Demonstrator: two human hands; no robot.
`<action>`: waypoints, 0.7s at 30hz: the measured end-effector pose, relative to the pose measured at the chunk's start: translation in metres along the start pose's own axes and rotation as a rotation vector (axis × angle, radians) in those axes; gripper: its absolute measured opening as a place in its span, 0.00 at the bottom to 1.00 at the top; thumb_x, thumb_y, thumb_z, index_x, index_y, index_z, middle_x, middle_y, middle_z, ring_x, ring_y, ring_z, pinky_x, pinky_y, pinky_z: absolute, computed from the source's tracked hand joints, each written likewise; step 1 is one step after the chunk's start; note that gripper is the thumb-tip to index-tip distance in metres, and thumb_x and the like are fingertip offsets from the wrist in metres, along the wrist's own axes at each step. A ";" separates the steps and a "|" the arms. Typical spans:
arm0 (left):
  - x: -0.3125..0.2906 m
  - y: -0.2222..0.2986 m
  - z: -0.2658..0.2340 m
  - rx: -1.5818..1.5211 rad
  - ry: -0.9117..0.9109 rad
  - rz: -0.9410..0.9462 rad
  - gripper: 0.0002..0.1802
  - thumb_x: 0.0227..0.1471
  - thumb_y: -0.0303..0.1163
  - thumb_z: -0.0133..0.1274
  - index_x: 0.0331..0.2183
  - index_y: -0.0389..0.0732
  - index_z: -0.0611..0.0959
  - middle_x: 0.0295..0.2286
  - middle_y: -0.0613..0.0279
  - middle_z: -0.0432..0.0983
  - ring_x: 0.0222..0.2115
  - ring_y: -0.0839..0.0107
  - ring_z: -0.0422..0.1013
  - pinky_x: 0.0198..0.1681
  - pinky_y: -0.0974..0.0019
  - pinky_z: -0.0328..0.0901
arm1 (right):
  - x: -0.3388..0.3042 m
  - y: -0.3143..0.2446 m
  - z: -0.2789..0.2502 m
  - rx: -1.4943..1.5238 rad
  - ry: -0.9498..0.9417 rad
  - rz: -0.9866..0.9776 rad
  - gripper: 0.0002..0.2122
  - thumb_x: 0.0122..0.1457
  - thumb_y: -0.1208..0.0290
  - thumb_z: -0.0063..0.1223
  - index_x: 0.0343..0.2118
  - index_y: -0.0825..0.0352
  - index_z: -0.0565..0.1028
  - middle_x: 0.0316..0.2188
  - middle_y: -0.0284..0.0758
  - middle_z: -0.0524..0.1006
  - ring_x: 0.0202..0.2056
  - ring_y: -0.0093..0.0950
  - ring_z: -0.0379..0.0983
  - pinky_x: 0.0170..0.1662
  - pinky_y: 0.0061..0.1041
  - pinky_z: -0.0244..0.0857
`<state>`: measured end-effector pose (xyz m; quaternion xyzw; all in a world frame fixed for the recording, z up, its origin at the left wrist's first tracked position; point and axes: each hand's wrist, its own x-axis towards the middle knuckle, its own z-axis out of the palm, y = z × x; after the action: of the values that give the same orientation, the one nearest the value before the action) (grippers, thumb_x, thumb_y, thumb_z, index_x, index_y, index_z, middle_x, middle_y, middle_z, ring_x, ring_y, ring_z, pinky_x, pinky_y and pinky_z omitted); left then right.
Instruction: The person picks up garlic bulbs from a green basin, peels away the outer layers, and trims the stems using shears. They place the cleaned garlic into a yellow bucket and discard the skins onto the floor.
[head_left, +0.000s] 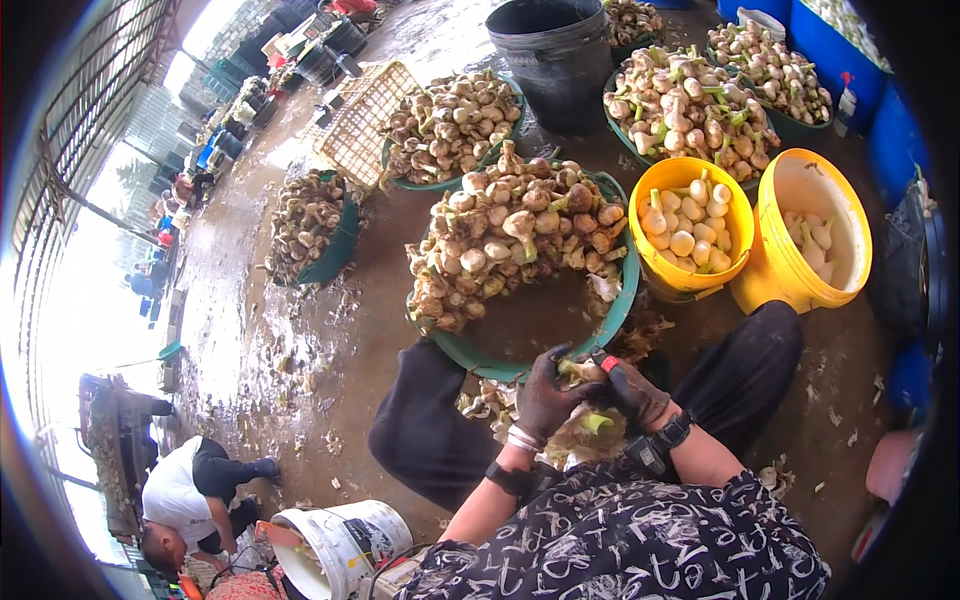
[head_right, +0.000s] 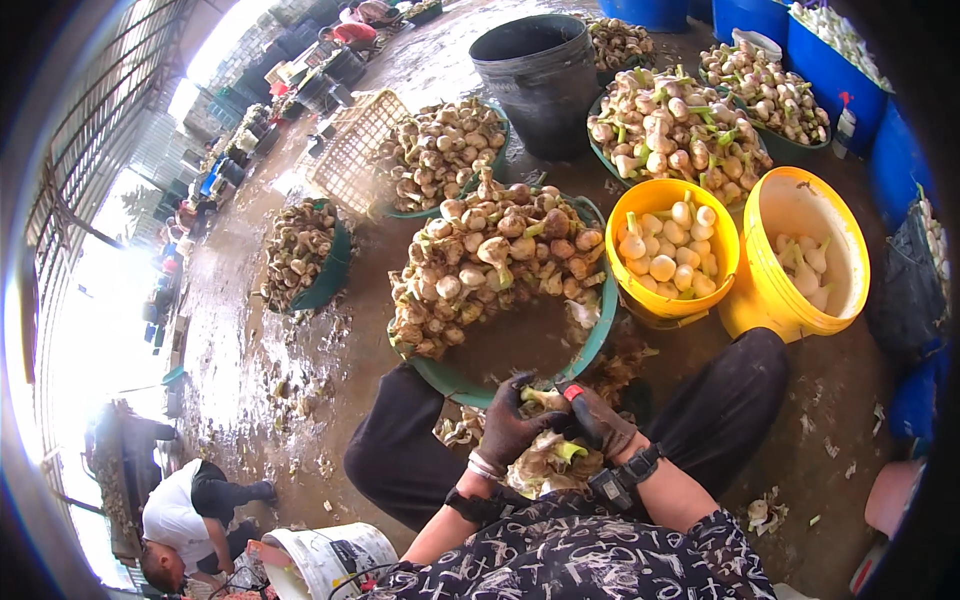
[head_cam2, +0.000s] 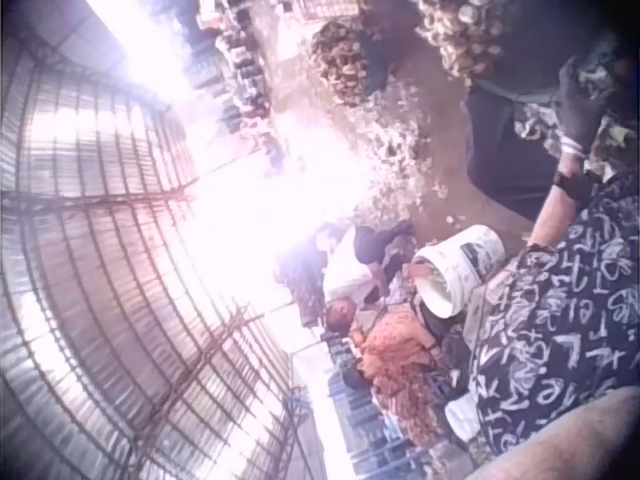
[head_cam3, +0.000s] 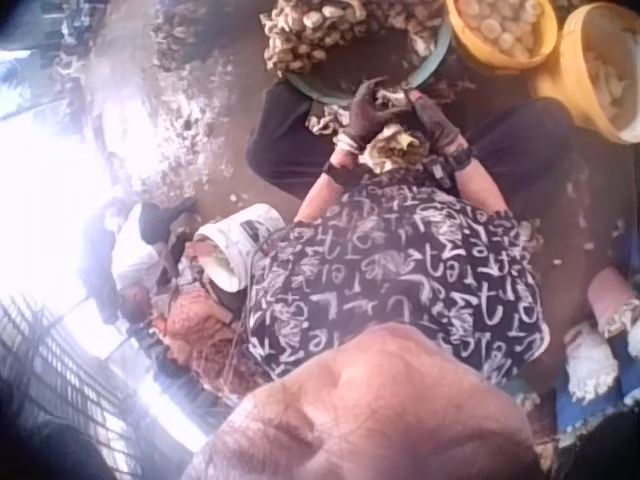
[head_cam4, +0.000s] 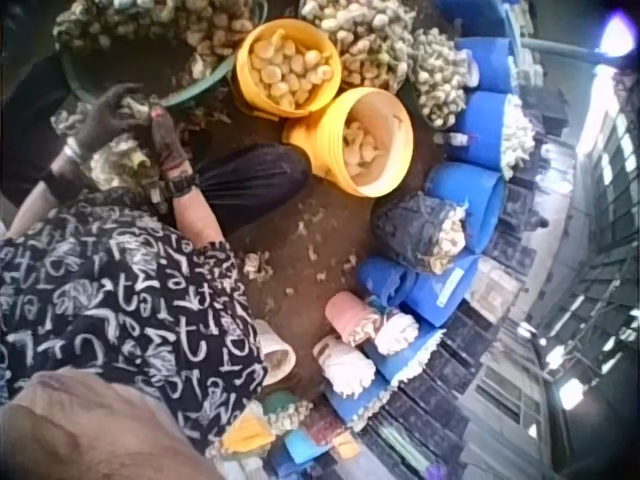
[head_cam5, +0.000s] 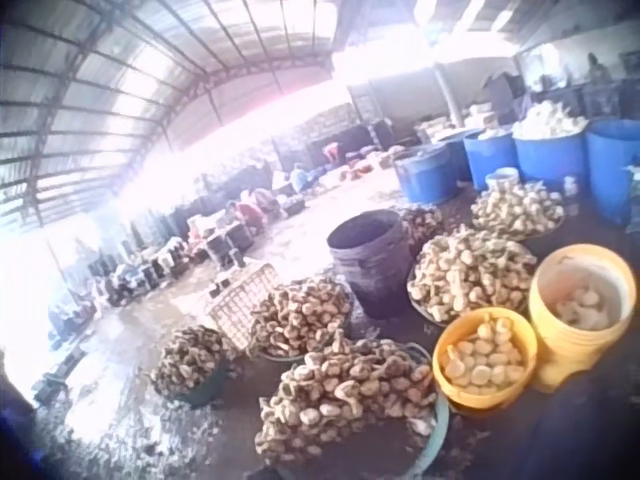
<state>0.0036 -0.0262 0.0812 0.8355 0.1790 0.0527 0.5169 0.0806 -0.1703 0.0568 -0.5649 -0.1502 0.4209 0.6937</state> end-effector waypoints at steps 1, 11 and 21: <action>0.001 0.001 0.000 0.011 0.055 0.137 0.24 0.40 0.31 0.63 0.41 0.35 0.75 0.34 0.59 0.76 0.34 0.73 0.72 0.39 0.69 0.66 | 0.001 0.000 -0.007 0.093 0.048 0.186 0.15 0.61 0.57 0.39 0.37 0.64 0.71 0.24 0.26 0.71 0.22 0.16 0.65 0.21 0.17 0.58; 0.006 -0.041 0.002 -0.602 -0.123 -0.419 0.08 0.50 0.25 0.53 0.36 0.36 0.80 0.30 0.59 0.78 0.29 0.69 0.73 0.34 0.69 0.67 | 0.006 -0.007 -0.013 0.106 -0.135 0.114 0.14 0.56 0.68 0.51 0.45 0.66 0.69 0.35 0.29 0.70 0.37 0.18 0.66 0.37 0.19 0.63; 0.003 -0.068 -0.008 0.314 -0.056 0.381 0.16 0.48 0.28 0.55 0.42 0.36 0.76 0.33 0.60 0.77 0.29 0.70 0.73 0.34 0.70 0.67 | 0.007 -0.004 0.003 -1.097 0.040 -0.634 0.18 0.42 0.74 0.59 0.40 0.61 0.74 0.35 0.40 0.70 0.38 0.39 0.67 0.40 0.29 0.64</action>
<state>-0.0120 0.0090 0.0242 0.9253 0.0098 0.0976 0.3662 0.0842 -0.1630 0.0599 -0.7739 -0.4913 0.0462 0.3969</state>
